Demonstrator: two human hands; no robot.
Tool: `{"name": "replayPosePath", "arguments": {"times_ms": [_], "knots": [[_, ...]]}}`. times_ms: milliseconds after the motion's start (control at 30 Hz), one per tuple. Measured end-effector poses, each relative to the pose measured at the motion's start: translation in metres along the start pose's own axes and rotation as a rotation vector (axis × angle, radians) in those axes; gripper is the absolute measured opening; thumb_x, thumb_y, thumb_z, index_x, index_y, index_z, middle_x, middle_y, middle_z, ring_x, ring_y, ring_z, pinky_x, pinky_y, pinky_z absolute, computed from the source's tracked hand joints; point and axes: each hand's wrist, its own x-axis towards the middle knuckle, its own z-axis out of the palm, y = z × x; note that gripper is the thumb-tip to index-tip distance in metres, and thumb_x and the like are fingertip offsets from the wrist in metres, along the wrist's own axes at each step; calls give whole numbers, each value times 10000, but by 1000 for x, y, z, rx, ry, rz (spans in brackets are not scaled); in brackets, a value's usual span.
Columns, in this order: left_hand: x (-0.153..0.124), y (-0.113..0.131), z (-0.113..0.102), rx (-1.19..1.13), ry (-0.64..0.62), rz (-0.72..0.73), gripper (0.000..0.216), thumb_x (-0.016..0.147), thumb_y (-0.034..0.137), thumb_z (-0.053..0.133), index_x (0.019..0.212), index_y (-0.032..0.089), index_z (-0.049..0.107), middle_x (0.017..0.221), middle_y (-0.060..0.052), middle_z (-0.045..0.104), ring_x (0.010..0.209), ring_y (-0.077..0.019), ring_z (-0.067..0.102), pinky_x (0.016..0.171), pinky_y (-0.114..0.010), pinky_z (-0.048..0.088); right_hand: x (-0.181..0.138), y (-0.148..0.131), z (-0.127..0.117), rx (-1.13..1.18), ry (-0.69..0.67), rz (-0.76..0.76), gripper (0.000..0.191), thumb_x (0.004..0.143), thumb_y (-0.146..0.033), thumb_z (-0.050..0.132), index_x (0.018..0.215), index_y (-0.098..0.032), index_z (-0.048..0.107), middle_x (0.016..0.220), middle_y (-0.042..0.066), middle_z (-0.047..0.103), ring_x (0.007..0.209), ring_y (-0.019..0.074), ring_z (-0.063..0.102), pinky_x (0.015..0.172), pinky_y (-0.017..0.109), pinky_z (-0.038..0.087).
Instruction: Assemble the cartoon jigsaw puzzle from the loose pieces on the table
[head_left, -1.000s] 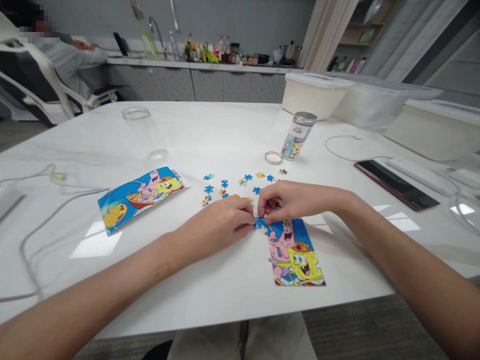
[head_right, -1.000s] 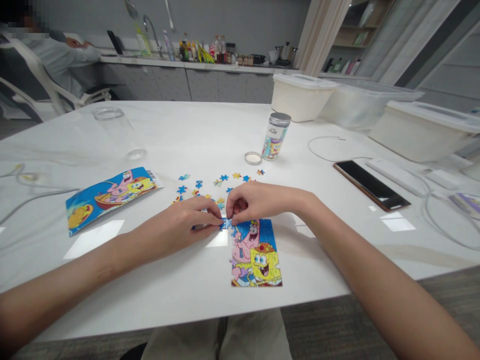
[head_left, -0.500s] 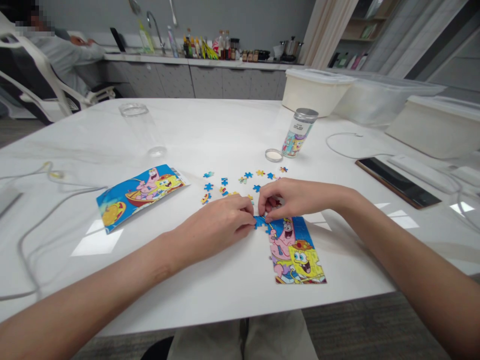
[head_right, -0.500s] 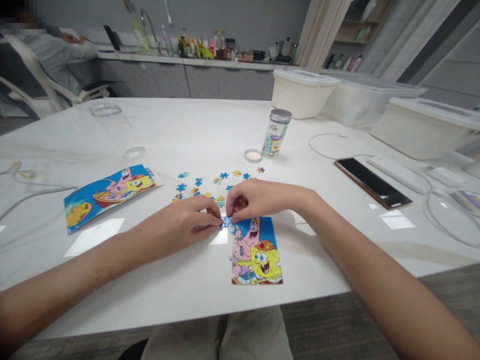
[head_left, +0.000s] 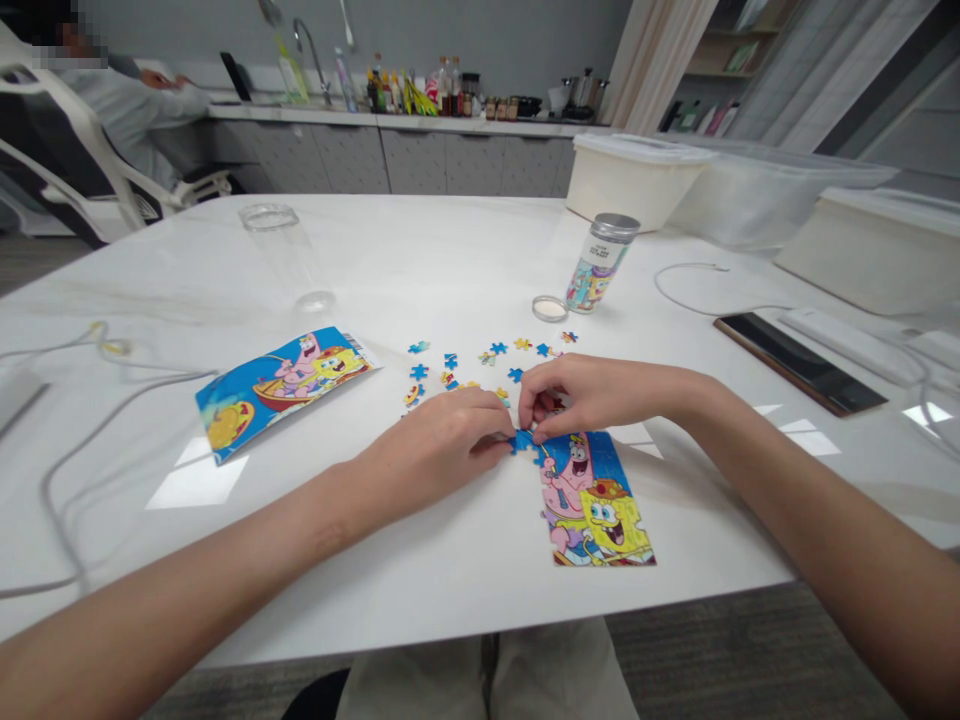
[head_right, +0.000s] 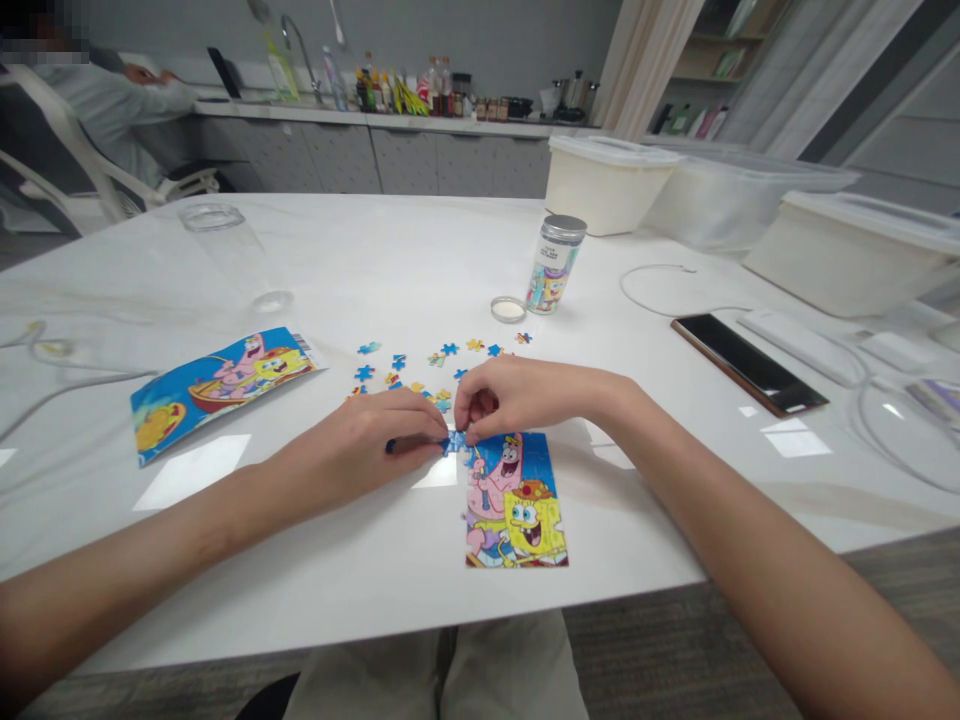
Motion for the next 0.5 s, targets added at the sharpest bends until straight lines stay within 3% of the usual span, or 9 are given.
{"name": "replayPosePath", "arguments": {"times_ms": [200, 500], "knots": [[1, -2, -5, -69, -21, -108, 87, 829, 170, 629, 889, 174, 692, 822, -13, 699, 690, -119, 607, 673, -252, 468, 0, 3, 1, -12, 2, -26, 197, 802, -309, 669, 943, -175, 700, 814, 23, 662, 691, 130, 571, 621, 251, 441], [-2, -2, -9, -22, -31, -82, 98, 852, 170, 599, 873, 173, 695, 868, -36, 649, 771, -134, 591, 746, -275, 478, -5, 0, -4, -92, 74, -117, 212, 855, -363, 620, 931, -186, 707, 861, 32, 682, 743, 144, 597, 684, 273, 454]]}}
